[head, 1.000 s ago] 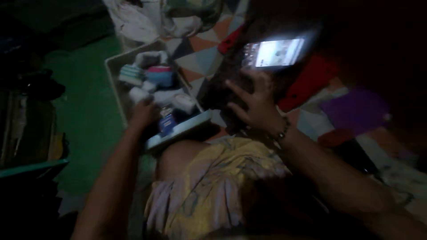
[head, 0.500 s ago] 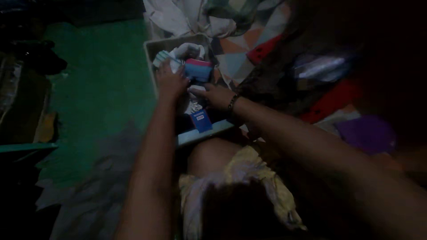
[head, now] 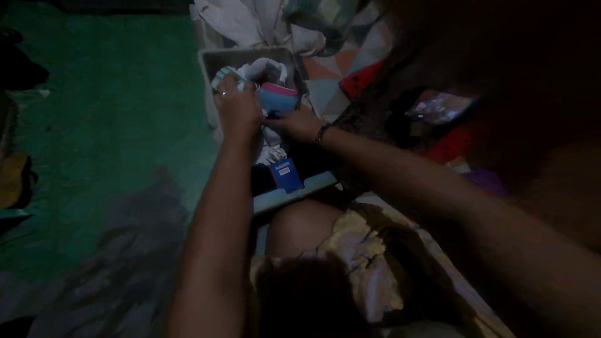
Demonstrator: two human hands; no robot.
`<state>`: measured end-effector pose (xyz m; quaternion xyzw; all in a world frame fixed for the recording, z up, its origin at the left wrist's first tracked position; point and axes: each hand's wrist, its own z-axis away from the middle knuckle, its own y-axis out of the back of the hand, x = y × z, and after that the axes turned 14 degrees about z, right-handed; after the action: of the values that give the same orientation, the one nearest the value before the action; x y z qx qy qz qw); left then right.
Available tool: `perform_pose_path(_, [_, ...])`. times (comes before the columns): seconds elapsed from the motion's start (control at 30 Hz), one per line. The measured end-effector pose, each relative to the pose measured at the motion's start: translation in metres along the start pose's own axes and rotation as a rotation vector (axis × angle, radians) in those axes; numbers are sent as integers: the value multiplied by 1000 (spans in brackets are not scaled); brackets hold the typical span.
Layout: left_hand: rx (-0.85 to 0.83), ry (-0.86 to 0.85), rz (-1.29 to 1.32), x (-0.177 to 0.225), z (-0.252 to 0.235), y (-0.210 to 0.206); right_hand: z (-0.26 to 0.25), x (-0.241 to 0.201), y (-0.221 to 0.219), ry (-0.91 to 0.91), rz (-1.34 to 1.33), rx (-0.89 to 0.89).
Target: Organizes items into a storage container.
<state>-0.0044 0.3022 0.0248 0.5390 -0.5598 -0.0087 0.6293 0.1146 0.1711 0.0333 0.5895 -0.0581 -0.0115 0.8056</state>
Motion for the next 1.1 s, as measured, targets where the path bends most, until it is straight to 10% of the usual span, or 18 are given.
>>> perform_pose_path(0.2, [20,77,3,8,0,6,2,15,62,-159,-27,148])
perform_pose_path(0.4, [-61,120,-58,8,-9,5,-55,32,73,-208,59,658])
perform_pose_path(0.7, [-132,-7,-148,1,-10,3,-95,17,7,-259,-176,257])
perform_pose_path(0.97, [-116,-13,-101,-13,-11,2,177,26,1,-104,-506,823])
perform_pose_path(1.1, [-14,-124,-104,-36,-15,-1,339,104,-77,-890,-1086,635])
